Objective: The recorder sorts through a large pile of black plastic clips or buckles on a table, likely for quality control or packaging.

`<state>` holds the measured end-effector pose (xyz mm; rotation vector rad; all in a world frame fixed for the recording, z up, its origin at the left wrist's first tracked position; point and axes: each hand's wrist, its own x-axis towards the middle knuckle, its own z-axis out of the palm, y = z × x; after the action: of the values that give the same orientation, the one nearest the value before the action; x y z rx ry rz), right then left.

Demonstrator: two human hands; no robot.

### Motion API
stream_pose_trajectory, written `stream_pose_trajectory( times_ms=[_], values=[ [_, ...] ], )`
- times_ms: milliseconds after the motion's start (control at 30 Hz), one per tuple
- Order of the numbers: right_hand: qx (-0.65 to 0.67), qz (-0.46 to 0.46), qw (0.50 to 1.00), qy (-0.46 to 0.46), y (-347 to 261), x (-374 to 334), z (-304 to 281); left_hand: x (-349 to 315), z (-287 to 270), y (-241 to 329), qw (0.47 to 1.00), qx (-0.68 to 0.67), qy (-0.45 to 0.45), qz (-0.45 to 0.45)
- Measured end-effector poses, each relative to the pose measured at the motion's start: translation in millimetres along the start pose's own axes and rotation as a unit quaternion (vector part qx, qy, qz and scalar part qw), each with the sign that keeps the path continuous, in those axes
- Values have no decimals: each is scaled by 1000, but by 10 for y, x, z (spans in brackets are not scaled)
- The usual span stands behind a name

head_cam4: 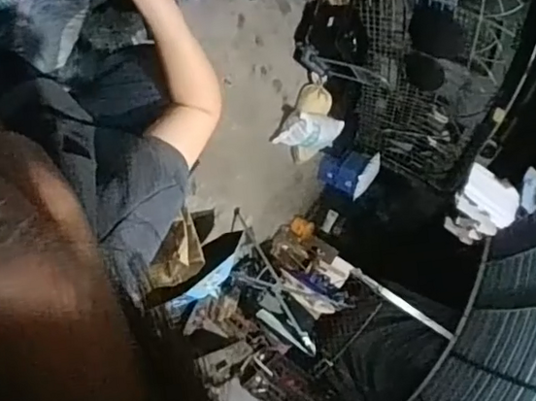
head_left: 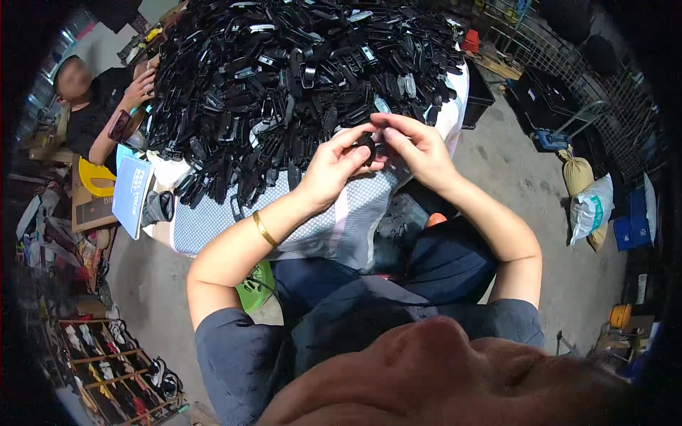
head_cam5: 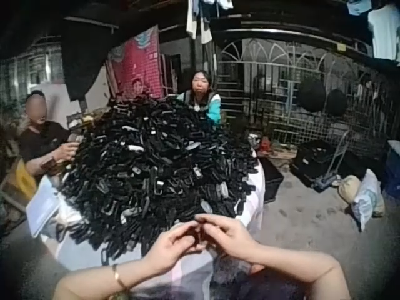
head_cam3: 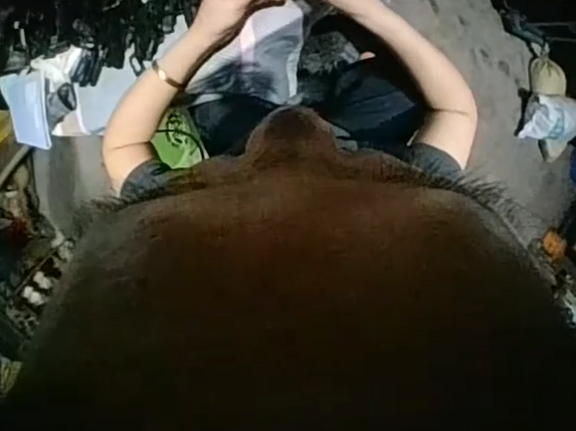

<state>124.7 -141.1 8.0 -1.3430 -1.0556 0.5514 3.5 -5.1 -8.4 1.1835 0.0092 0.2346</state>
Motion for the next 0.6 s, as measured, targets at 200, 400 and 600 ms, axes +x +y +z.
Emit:
stream_pose_trajectory(
  times_ms=[200,400,600],
  values=[
    [-60,-29,993,95,39,-38,63,-8,18,51,990,109,61,64],
    [-185,-146,966,104,-63,-59,90,-25,35,72,981,150,83,87],
    [-274,-233,927,102,-29,-55,117,-37,0,89,973,197,97,65]
  ],
)
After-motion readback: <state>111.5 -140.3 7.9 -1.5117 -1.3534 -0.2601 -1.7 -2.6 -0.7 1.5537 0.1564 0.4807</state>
